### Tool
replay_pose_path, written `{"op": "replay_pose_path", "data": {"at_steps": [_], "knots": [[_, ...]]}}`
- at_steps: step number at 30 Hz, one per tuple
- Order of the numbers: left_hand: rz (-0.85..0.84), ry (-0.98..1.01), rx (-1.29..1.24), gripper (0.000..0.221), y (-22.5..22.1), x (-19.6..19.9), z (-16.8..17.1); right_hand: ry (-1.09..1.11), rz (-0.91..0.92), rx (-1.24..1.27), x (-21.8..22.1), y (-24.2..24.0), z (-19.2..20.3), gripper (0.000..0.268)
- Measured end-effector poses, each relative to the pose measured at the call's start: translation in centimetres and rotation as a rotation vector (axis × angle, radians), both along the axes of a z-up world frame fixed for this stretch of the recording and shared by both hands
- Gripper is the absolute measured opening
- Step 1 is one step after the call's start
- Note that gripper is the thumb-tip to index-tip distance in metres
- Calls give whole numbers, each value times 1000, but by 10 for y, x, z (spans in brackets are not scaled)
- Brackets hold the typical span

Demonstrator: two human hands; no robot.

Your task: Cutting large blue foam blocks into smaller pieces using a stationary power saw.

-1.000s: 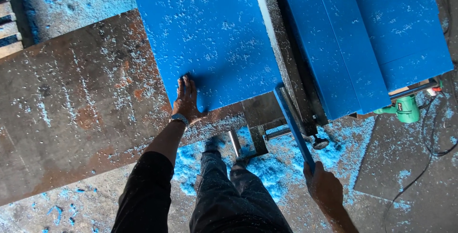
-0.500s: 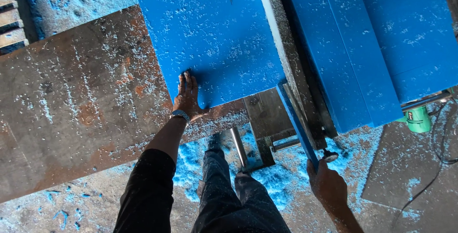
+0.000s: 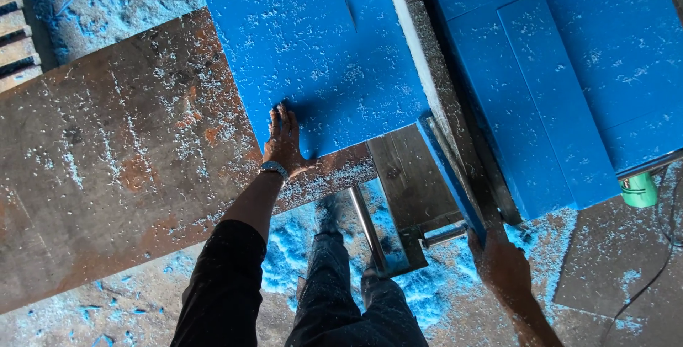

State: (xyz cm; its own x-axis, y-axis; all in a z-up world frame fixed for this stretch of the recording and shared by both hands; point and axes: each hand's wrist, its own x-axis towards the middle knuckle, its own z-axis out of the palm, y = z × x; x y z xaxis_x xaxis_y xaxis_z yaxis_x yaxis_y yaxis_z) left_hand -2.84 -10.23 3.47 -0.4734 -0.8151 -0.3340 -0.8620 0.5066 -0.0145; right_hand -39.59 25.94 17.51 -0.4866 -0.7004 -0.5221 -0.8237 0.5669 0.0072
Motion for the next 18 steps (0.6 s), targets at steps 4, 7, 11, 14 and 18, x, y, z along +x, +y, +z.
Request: {"op": "replay_pose_path", "data": {"at_steps": [4,7,11,14,18], "knots": [[-36,-53,-16,153,-8,2,-8,-19,-34,2,3,-8,7,52],[-32,-43,-32,150,-13,1,-4,15,-1,-22,-3,3,-12,42],[-14,-33,-7,151,-16,-4,7,76,79,23,-14,16,-35,45],[-26,-22,-44,157,-20,-2,-11,152,159,-132,-16,22,-44,45],[-15,-16,-21,155,-22,-7,-2,78,61,54,-20,14,-34,54]]}}
